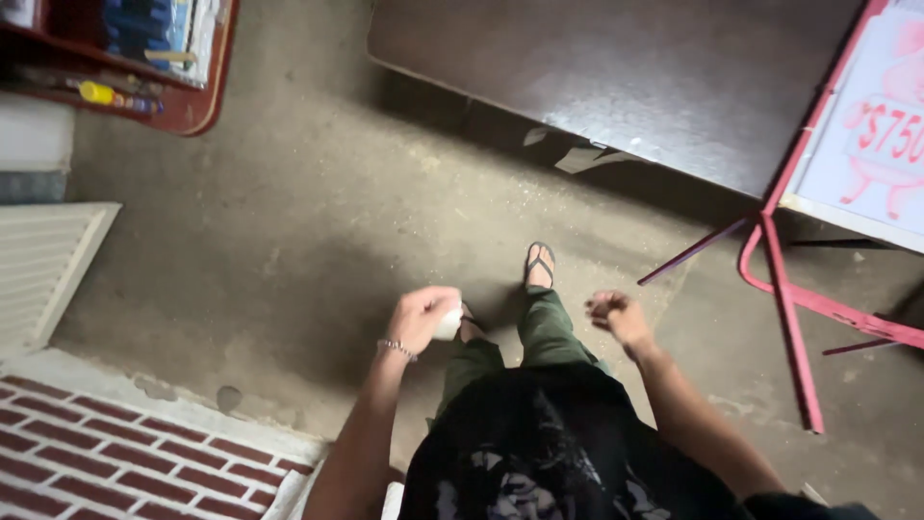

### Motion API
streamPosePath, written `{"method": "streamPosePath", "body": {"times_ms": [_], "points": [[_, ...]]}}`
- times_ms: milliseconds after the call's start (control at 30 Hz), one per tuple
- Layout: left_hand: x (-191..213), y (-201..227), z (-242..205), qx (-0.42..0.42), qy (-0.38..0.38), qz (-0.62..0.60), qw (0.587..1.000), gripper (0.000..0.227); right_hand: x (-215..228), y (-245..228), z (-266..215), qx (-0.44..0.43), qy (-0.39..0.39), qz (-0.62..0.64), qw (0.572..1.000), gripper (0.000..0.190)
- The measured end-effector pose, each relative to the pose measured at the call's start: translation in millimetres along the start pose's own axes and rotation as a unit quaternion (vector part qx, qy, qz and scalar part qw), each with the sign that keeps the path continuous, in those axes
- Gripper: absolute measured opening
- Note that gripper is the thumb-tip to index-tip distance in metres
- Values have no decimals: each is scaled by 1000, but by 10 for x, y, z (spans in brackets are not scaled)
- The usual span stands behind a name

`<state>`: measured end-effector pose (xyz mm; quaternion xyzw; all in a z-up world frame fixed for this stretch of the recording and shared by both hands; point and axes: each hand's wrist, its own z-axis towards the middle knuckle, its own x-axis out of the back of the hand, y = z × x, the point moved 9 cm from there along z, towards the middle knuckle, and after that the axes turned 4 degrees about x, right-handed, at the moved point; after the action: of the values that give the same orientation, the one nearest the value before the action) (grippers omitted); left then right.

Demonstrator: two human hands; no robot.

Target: Securing a printed sign to a metal frame using clear adhesive tape and scissors

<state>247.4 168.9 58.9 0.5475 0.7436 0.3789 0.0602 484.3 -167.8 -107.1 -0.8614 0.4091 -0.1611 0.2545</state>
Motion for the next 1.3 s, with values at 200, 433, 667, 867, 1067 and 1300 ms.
{"method": "streamPosePath", "body": {"times_ms": [200, 433, 667, 867, 1067, 1300], "points": [[-168, 797, 312, -72, 33, -59, 995, 20, -376, -367, -431, 76, -123, -59, 988, 43], [-290, 1055, 993, -111, 36, -103, 988, 24, -1488, -2088, -838, 250, -161, -95, 950, 54], [72, 1567, 1792, -99, -3, -12, 995, 30, -2119, -2382, -43, 275, -72, 1, 959, 17], [498, 2475, 1925, -190, -73, 188, 961, 30, -2283, -2848, -26, 243, -12, 64, 968, 14], [388, 2130, 2513, -254, -77, 202, 943, 15, -2407, -2747, 66, 217, 12, 128, 968, 15], [338, 2229, 2846, -178, -63, 133, 973, 19, -2389, -2901, 197, 195, 22, 177, 964, 16]]}}
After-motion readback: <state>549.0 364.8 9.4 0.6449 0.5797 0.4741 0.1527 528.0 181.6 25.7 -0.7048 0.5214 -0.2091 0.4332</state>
